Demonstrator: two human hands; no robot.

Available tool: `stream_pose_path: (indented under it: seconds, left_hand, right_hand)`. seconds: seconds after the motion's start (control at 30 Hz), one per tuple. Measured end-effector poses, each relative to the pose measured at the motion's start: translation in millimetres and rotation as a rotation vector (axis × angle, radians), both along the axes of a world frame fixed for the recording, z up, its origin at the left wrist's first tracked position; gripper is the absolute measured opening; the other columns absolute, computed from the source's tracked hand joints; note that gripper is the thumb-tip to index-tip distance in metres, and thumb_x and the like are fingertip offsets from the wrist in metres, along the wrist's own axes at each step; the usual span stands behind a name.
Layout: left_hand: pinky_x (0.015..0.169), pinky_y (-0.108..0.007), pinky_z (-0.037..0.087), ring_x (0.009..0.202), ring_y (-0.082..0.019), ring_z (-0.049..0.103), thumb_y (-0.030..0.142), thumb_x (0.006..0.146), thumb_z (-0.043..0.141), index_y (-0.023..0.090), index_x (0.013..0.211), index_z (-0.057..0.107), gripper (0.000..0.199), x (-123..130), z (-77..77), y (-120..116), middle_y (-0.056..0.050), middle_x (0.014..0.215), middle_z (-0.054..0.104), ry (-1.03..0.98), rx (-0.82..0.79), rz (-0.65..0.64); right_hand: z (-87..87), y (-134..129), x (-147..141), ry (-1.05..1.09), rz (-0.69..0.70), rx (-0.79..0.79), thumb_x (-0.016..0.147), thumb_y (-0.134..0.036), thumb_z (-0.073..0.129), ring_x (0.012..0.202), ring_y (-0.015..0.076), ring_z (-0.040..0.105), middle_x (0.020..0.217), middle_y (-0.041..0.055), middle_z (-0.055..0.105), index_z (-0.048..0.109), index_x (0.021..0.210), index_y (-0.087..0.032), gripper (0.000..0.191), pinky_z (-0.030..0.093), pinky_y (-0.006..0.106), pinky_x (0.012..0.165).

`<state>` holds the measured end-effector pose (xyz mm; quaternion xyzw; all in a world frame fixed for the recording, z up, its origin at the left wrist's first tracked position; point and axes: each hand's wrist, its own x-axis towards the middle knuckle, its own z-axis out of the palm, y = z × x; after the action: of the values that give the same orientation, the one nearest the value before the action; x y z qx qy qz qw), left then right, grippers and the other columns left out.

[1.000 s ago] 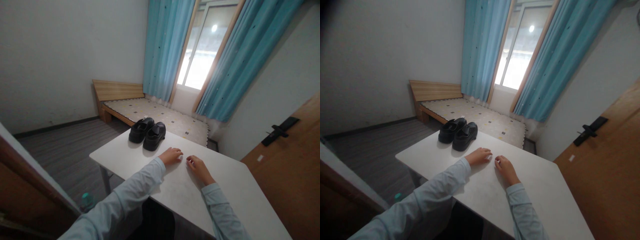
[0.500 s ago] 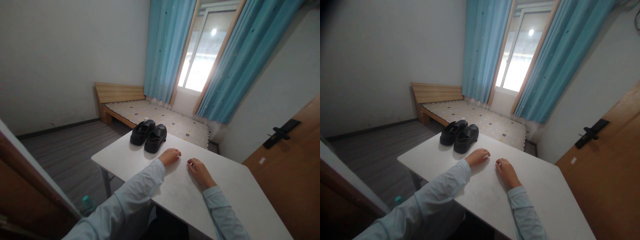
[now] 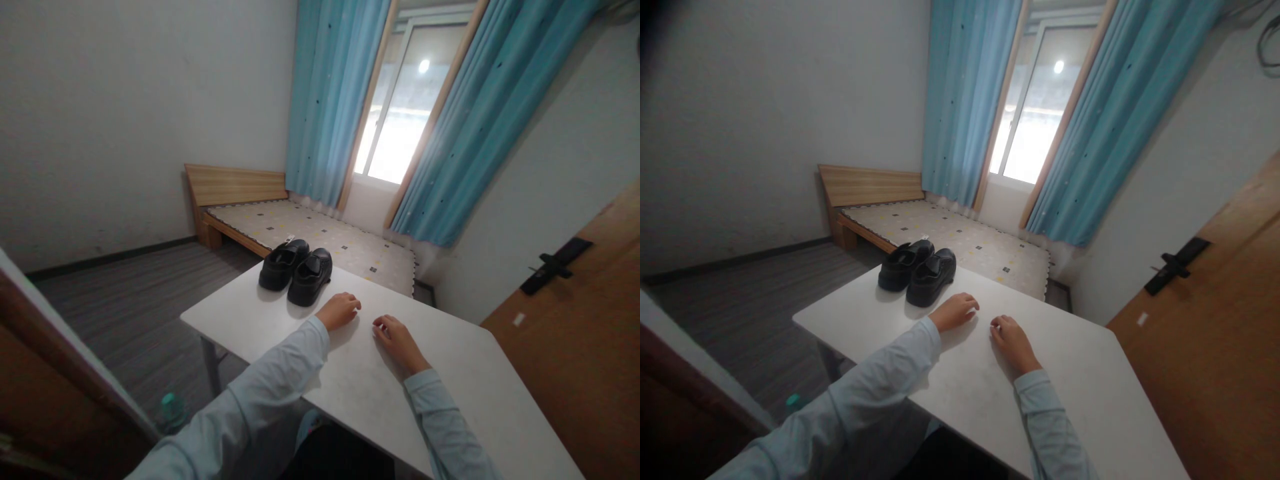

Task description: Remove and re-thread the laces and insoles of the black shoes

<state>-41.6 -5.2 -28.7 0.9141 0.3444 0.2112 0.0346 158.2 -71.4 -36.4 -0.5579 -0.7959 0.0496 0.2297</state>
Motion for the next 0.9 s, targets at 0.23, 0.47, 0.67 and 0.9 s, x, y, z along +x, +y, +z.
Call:
stream_pose_path:
  seconds: [0.23,0.47,0.67,0.9]
  left_hand:
    - [0.089,-0.033,0.045,0.097,-0.019,0.058,0.017,0.083,0.053,0.017,0.100,0.064,0.021,2,3.2,1,-0.008,0.103,0.064,0.014,0.006,0.007]
    - [0.089,-0.034,0.044,0.098,-0.020,0.057,0.017,0.082,0.055,0.017,0.099,0.064,0.020,4,7.3,5,-0.008,0.103,0.064,0.003,0.005,0.013]
    - [0.091,-0.034,0.042,0.099,-0.019,0.057,0.016,0.081,0.055,0.017,0.099,0.064,0.020,3,7.7,9,-0.008,0.104,0.063,-0.010,0.005,0.039]
    - [0.094,-0.035,0.040,0.100,-0.019,0.055,0.014,0.081,0.056,0.018,0.097,0.064,0.019,2,5.4,12,-0.007,0.104,0.063,-0.046,0.020,0.065]
  right_hand:
    - [-0.5,1,0,0.004,0.006,0.008,0.083,-0.020,0.047,0.076,0.0168,0.055,0.082,0.0048,0.060,0.061,0.085,-0.017,0.015,0.044,0.030,0.074]
    - [3.3,0,-2,-0.020,0.011,0.009,0.084,-0.019,0.047,0.080,0.0182,0.055,0.085,0.0058,0.060,0.062,0.086,-0.017,0.015,0.044,0.030,0.076]
    - [4.3,2,-1,-0.024,0.012,-0.008,0.084,-0.020,0.048,0.084,0.0188,0.056,0.087,0.0064,0.061,0.063,0.087,-0.017,0.015,0.044,0.031,0.080]
    - [6.2,3,0,-0.023,0.023,-0.019,0.084,-0.020,0.047,0.084,0.0187,0.056,0.088,0.0069,0.061,0.063,0.088,-0.016,0.017,0.044,0.031,0.080]
